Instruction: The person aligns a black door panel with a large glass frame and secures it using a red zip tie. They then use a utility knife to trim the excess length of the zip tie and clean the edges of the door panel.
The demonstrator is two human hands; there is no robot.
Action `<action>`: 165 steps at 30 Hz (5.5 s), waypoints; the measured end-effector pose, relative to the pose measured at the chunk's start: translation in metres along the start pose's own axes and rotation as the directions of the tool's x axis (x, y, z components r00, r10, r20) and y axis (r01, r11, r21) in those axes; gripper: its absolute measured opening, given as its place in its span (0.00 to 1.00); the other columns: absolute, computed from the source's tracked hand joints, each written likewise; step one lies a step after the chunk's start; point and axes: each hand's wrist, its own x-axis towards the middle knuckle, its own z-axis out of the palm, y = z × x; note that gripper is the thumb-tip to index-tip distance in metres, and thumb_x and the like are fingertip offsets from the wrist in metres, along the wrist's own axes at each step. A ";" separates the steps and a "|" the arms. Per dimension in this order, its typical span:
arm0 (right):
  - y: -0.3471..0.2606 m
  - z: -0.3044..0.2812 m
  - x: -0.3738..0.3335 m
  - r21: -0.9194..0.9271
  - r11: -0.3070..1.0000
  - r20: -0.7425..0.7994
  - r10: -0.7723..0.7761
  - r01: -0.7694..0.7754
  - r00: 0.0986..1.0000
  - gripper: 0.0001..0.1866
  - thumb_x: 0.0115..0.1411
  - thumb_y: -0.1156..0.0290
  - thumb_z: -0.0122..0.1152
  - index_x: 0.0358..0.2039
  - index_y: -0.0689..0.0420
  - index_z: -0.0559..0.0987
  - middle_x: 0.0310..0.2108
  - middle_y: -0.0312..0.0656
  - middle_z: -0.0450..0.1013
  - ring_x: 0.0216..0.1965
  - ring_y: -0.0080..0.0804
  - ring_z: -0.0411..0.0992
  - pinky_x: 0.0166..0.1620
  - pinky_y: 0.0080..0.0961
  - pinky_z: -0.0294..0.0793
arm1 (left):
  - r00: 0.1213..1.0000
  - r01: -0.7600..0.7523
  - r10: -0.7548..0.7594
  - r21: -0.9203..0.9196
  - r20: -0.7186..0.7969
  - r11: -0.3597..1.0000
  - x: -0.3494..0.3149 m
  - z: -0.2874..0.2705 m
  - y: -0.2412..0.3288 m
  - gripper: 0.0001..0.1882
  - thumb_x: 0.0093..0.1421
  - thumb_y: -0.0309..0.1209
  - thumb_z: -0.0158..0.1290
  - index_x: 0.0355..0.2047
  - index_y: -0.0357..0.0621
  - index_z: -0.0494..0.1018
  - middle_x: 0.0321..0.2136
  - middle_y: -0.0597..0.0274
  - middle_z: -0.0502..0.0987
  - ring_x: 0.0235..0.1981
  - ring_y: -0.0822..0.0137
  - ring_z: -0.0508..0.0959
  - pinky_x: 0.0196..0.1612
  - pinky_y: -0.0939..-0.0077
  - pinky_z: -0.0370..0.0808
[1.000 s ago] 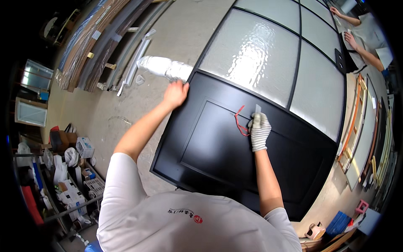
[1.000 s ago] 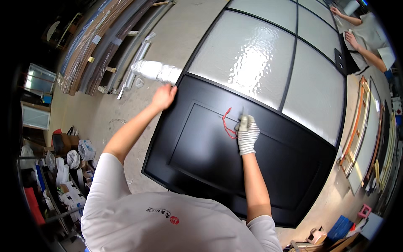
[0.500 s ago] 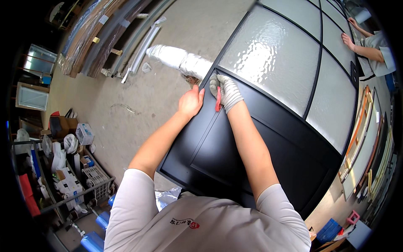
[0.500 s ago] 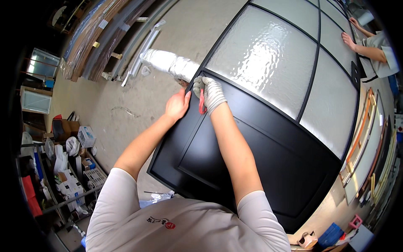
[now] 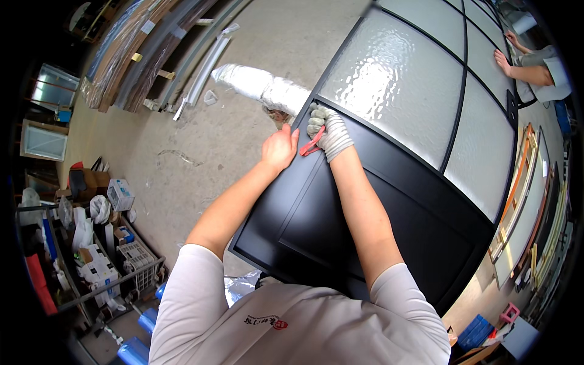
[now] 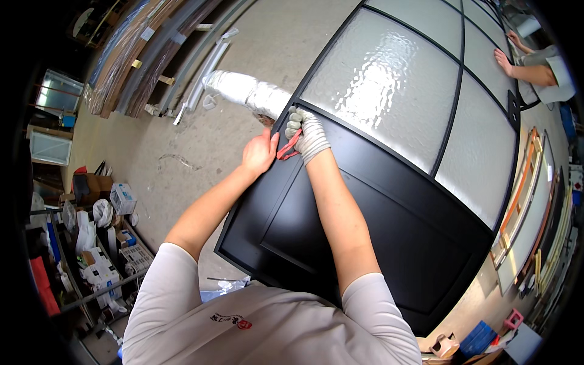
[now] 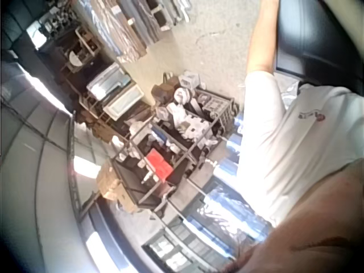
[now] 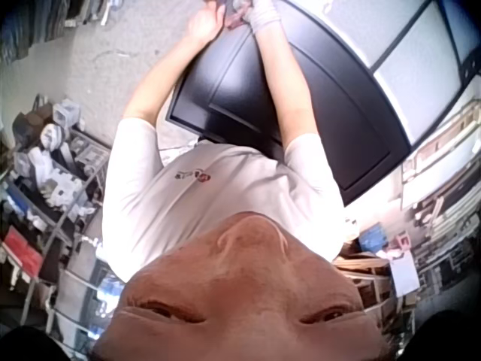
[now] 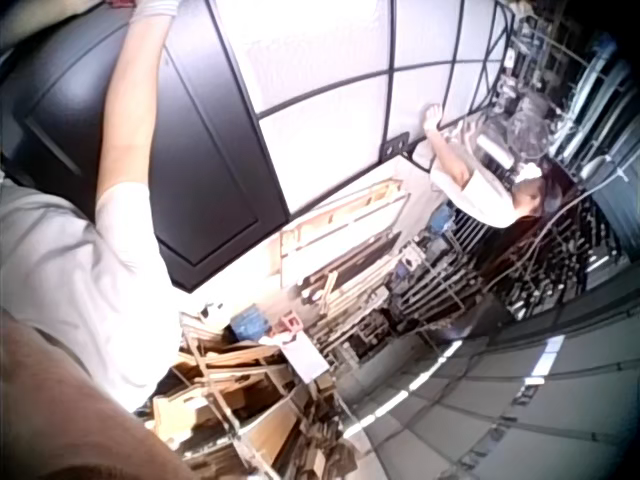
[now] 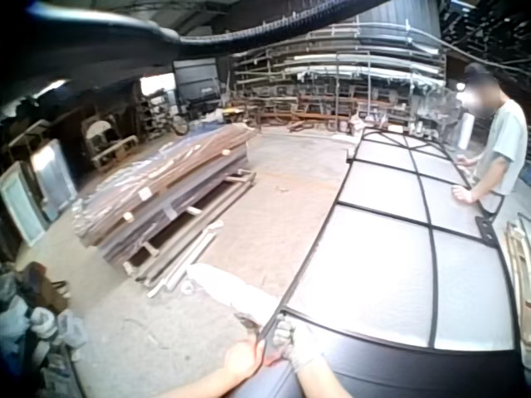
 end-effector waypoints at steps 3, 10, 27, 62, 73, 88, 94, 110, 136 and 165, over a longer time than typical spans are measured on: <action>-0.002 0.000 0.000 0.010 1.000 0.003 0.013 -0.013 1.000 0.09 0.64 0.64 0.47 0.33 0.55 0.70 0.13 0.25 0.58 0.12 0.17 0.55 0.14 0.16 0.54 | 1.000 0.010 -0.011 0.032 0.026 0.999 -0.001 -0.003 0.004 0.20 0.64 0.45 0.37 0.35 0.37 0.65 0.26 0.40 0.75 0.31 0.41 0.76 0.35 0.49 0.71; 0.010 -0.004 -0.004 -0.044 0.995 0.018 -0.083 0.084 0.996 0.08 0.63 0.65 0.49 0.34 0.56 0.70 0.14 0.27 0.60 0.13 0.18 0.56 0.16 0.16 0.56 | 1.000 -0.012 0.011 0.045 0.016 0.999 -0.001 -0.006 0.005 0.20 0.64 0.45 0.37 0.34 0.37 0.64 0.26 0.41 0.76 0.31 0.42 0.76 0.35 0.49 0.72; 0.011 0.019 0.007 0.143 0.985 -0.208 -0.070 0.101 0.976 0.07 0.60 0.70 0.45 0.27 0.53 0.71 0.12 0.25 0.61 0.10 0.16 0.58 0.13 0.15 0.61 | 0.999 -0.020 0.018 0.052 0.026 0.998 0.000 -0.004 0.004 0.20 0.64 0.44 0.38 0.32 0.36 0.63 0.25 0.41 0.76 0.30 0.42 0.76 0.34 0.50 0.72; -0.023 0.019 -0.014 -0.516 -0.835 0.600 -0.511 -0.191 0.616 0.16 0.50 0.61 0.60 0.41 0.46 0.77 0.33 0.42 0.73 0.32 0.42 0.74 0.35 0.38 0.72 | 1.000 -0.021 0.020 -0.046 -0.008 0.999 -0.001 0.000 -0.001 0.18 0.63 0.43 0.40 0.33 0.38 0.64 0.23 0.42 0.75 0.28 0.42 0.76 0.32 0.49 0.72; -0.022 0.018 -0.002 -0.119 -0.985 0.755 -0.171 -0.125 0.633 0.06 0.54 0.69 0.49 0.30 0.54 0.74 0.30 0.42 0.71 0.33 0.37 0.73 0.33 0.35 0.73 | 0.998 -0.047 0.047 -0.007 -0.052 0.999 -0.001 0.004 -0.005 0.18 0.62 0.43 0.42 0.37 0.38 0.66 0.22 0.45 0.76 0.27 0.46 0.77 0.31 0.52 0.74; -0.016 0.020 0.007 -0.304 -0.938 0.663 -0.335 -0.169 0.670 0.09 0.56 0.71 0.45 0.33 0.57 0.74 0.30 0.48 0.73 0.32 0.43 0.73 0.35 0.38 0.72 | 0.999 -0.036 0.034 -0.055 -0.038 0.998 -0.001 0.003 -0.004 0.19 0.63 0.43 0.40 0.33 0.37 0.65 0.24 0.42 0.75 0.29 0.42 0.76 0.33 0.49 0.72; -0.023 0.015 -0.006 -0.727 -0.686 0.589 -0.652 -0.040 0.477 0.12 0.56 0.68 0.52 0.40 0.58 0.74 0.34 0.47 0.74 0.33 0.41 0.73 0.38 0.35 0.72 | 0.999 -0.031 0.030 -0.044 -0.024 0.999 0.000 0.001 -0.002 0.18 0.63 0.43 0.40 0.33 0.37 0.65 0.24 0.41 0.75 0.29 0.42 0.76 0.33 0.49 0.72; 0.016 0.018 -0.025 -0.826 -0.531 0.314 -0.713 -0.190 0.627 0.18 0.63 0.59 0.42 0.37 0.60 0.74 0.22 0.54 0.74 0.26 0.51 0.73 0.32 0.44 0.72 | 1.000 -0.023 0.023 -0.046 -0.006 0.999 -0.002 -0.004 0.001 0.20 0.64 0.45 0.38 0.33 0.36 0.64 0.25 0.41 0.75 0.31 0.42 0.76 0.34 0.50 0.72; 0.016 0.028 -0.014 -0.700 -0.633 0.284 -0.672 -0.331 0.684 0.18 0.62 0.60 0.40 0.34 0.59 0.75 0.24 0.55 0.75 0.28 0.52 0.74 0.33 0.46 0.73 | 1.000 -0.021 0.021 -0.029 -0.002 0.999 -0.001 -0.001 -0.001 0.20 0.64 0.45 0.38 0.32 0.37 0.65 0.25 0.42 0.76 0.30 0.42 0.76 0.32 0.50 0.72; 0.025 0.006 -0.019 -0.830 -0.508 0.206 -0.664 -0.231 0.719 0.21 0.62 0.57 0.38 0.51 0.50 0.71 0.37 0.55 0.74 0.37 0.54 0.72 0.43 0.44 0.70 | 0.998 -0.058 0.058 -0.034 0.002 0.998 0.003 0.007 -0.005 0.18 0.63 0.43 0.41 0.34 0.37 0.67 0.25 0.41 0.76 0.30 0.43 0.77 0.34 0.50 0.73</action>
